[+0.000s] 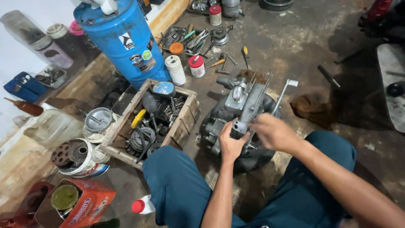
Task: The person sits on the floor of a repair workshop and uses a yellow utility knife to scrape the mating surface of a motorcycle engine crankcase. They rotate the case, pick at the gasket area by hand, and use a wrench on the engine while continuing to clean and fit parts.
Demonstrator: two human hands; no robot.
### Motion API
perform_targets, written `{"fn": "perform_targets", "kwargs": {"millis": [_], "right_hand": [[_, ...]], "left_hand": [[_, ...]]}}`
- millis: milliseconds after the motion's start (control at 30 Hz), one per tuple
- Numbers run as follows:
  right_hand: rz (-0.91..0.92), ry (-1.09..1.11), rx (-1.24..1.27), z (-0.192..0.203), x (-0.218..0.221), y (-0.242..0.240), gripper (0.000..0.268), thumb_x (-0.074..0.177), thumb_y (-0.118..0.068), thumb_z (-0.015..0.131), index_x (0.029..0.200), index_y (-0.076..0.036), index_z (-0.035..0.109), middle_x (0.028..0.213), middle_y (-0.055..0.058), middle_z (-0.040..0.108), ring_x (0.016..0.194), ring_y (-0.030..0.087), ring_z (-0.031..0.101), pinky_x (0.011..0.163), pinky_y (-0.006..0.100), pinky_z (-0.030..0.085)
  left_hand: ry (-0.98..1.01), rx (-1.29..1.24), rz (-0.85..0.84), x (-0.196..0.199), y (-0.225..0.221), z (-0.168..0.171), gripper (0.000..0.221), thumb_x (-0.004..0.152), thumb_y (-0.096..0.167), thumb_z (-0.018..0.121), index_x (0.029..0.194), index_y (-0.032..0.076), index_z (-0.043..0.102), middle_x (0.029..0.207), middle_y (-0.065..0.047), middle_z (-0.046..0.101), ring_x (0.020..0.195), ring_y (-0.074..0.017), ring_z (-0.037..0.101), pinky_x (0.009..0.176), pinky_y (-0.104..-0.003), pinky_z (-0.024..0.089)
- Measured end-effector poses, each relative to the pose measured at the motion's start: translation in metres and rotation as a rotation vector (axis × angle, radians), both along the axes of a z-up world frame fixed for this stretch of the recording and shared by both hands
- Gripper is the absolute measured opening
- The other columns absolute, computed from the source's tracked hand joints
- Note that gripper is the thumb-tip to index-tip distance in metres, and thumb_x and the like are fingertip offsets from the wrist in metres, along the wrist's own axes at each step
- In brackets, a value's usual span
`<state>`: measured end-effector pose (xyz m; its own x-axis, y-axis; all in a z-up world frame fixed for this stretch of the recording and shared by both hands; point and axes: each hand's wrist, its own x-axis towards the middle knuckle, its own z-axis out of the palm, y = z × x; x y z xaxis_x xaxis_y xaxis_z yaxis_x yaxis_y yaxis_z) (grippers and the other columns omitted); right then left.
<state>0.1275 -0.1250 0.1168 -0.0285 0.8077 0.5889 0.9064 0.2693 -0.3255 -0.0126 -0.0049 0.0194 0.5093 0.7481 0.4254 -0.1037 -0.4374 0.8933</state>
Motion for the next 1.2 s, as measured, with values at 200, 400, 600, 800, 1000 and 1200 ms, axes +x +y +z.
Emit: {"fn": "perform_targets", "kwargs": {"millis": [200, 400, 600, 800, 1000, 1200], "right_hand": [[-0.381, 0.606, 0.182, 0.01, 0.02, -0.028, 0.016, 0.098, -0.001, 0.065, 0.112, 0.002, 0.072, 0.095, 0.005, 0.06, 0.091, 0.014, 0.057, 0.081, 0.026, 0.046], [-0.439, 0.682, 0.175, 0.004, 0.021, -0.024, 0.015, 0.1, -0.003, 0.066, 0.112, 0.003, 0.072, 0.093, 0.004, 0.061, 0.09, 0.011, 0.055, 0.083, 0.024, 0.045], [-0.46, 0.72, 0.155, 0.007, 0.02, -0.025, 0.018, 0.1, -0.005, 0.066, 0.115, 0.002, 0.074, 0.092, 0.004, 0.061, 0.086, 0.011, 0.056, 0.08, 0.023, 0.045], [-0.486, 0.881, 0.213, 0.007, 0.028, -0.03, 0.017, 0.104, -0.004, 0.064, 0.116, 0.004, 0.072, 0.098, 0.001, 0.061, 0.088, 0.008, 0.055, 0.077, 0.022, 0.045], [-0.422, 1.155, 0.296, 0.003, 0.037, -0.032, 0.018, 0.106, -0.004, 0.063, 0.118, 0.007, 0.07, 0.094, 0.001, 0.058, 0.076, 0.009, 0.055, 0.069, 0.025, 0.045], [-0.415, 1.198, 0.341, 0.0, 0.04, -0.034, 0.017, 0.105, -0.004, 0.063, 0.117, 0.006, 0.07, 0.097, 0.001, 0.059, 0.079, 0.009, 0.057, 0.07, 0.025, 0.047]], "left_hand": [[-0.041, -0.051, -0.002, 0.0, -0.001, 0.006, 0.058, 0.072, 0.019, 0.091, 0.12, -0.003, 0.068, 0.113, -0.016, 0.071, 0.105, -0.0287, 0.069, 0.094, -0.038, 0.053], [0.011, -0.337, 0.007, 0.016, 0.002, -0.025, 0.037, 0.087, 0.025, 0.081, 0.111, 0.0, 0.069, 0.093, -0.01, 0.072, 0.087, -0.0189, 0.066, 0.082, -0.033, 0.054], [0.064, -0.287, 0.058, 0.016, 0.015, -0.037, 0.029, 0.102, 0.03, 0.064, 0.108, 0.003, 0.071, 0.09, -0.006, 0.073, 0.084, -0.016, 0.066, 0.08, -0.032, 0.053], [0.057, -0.222, 0.008, 0.017, 0.007, -0.02, 0.025, 0.09, 0.022, 0.077, 0.102, 0.002, 0.067, 0.088, -0.009, 0.073, 0.081, -0.0154, 0.065, 0.077, -0.032, 0.054], [0.119, -0.212, -0.063, 0.007, 0.018, -0.014, 0.029, 0.085, 0.018, 0.079, 0.106, 0.002, 0.069, 0.09, -0.01, 0.075, 0.081, -0.0143, 0.066, 0.077, -0.031, 0.054], [0.143, -0.199, -0.012, 0.001, 0.025, -0.025, 0.034, 0.105, 0.031, 0.058, 0.112, 0.001, 0.073, 0.093, -0.012, 0.076, 0.085, -0.0164, 0.067, 0.082, -0.032, 0.053]]}}
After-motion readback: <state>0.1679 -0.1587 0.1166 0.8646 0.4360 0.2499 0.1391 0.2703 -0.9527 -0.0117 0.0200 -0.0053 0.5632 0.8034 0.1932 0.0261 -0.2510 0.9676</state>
